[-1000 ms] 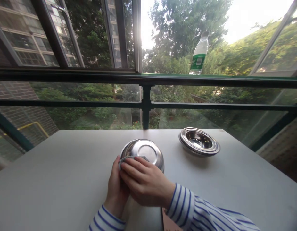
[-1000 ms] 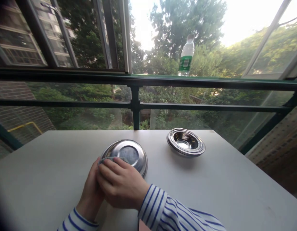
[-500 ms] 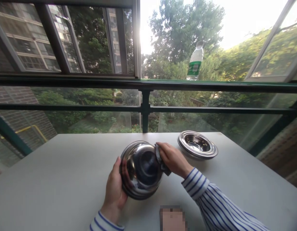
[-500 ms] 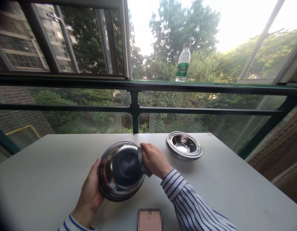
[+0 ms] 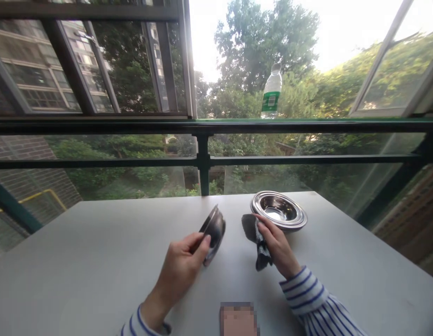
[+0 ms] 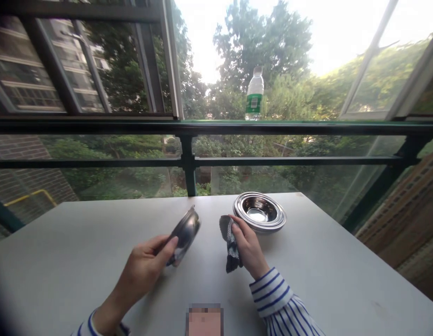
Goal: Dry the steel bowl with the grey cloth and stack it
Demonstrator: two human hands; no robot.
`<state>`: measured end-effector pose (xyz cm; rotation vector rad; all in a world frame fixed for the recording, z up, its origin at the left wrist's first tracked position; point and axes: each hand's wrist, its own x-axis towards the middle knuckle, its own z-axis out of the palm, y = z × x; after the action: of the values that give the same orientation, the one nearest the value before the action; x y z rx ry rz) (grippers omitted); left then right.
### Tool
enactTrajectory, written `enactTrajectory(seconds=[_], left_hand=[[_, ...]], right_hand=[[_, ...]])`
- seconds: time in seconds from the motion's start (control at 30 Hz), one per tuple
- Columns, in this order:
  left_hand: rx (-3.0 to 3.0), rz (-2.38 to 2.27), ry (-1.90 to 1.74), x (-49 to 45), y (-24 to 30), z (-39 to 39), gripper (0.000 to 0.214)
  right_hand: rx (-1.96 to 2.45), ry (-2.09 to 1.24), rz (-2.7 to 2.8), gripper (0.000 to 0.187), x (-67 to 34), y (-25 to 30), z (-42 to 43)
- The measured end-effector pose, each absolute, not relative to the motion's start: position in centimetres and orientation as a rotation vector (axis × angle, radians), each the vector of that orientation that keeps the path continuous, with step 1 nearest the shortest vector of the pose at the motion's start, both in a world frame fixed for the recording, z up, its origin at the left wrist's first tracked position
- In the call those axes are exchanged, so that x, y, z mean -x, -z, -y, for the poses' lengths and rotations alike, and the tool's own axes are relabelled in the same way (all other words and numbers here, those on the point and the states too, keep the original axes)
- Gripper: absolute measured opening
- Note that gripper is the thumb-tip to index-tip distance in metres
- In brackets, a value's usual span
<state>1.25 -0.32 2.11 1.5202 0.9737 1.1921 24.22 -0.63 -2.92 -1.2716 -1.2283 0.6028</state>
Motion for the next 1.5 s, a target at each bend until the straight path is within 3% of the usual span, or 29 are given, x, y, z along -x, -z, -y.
enactTrajectory(seconds=[0.2, 0.33, 0.5, 0.7, 0.83, 0.93, 1.03, 1.2, 1.4, 1.5], left_hand=[[-2.294, -0.879, -1.065, -3.2, -0.3, 0.3, 0.018], [-2.824, -0.877, -0.757, -4.2, 0.7, 0.4, 0.025], [-3.005, -0.914, -0.415, -5.0, 1.7, 0.6, 0.023], [-2.674, -0.996, -0.502, -4.8, 1.5, 0.7, 0.019], [-1.827, -1.002, -0.913, -5.5, -0.9, 0.6, 0.037], [-1.219, -0.833, -0.909, -6.6, -3.1, 0.3, 0.043], [-1.05, -0.663, -0.952, -7.4, -4.4, -0.5, 0.038], [-0.938, -0.621, -1.116, -7.2, -4.2, -2.9, 0.027], [-0.923, -0.691, -1.286, -6.0, -4.5, -4.5, 0.029], [-0.953, -0.778, -1.343, -5.1, -4.8, -5.3, 0.03]], right_hand=[[1.251, -0.58, 1.159, 0.042, -24.8, 2.6, 0.8], [1.206, -0.64, 1.087, 0.041, -24.7, 2.1, 1.2], [1.054, -0.818, 0.956, 0.039, -24.5, 2.0, 1.3], [1.122, -0.644, 1.189, 0.037, -24.3, 2.1, 1.4], [1.111, -0.44, 1.511, 0.034, -23.1, 1.1, 1.7], [1.046, -0.293, 1.741, 0.039, -22.0, -0.4, 1.5], [0.998, -0.211, 1.882, 0.046, -21.2, -1.7, 1.0], [1.031, -0.363, 1.782, 0.053, -21.0, -2.6, -0.4], [0.848, -0.907, 1.573, 0.035, -21.1, -3.1, -2.0], [0.878, -0.977, 1.504, 0.031, -21.5, -3.4, -2.3]])
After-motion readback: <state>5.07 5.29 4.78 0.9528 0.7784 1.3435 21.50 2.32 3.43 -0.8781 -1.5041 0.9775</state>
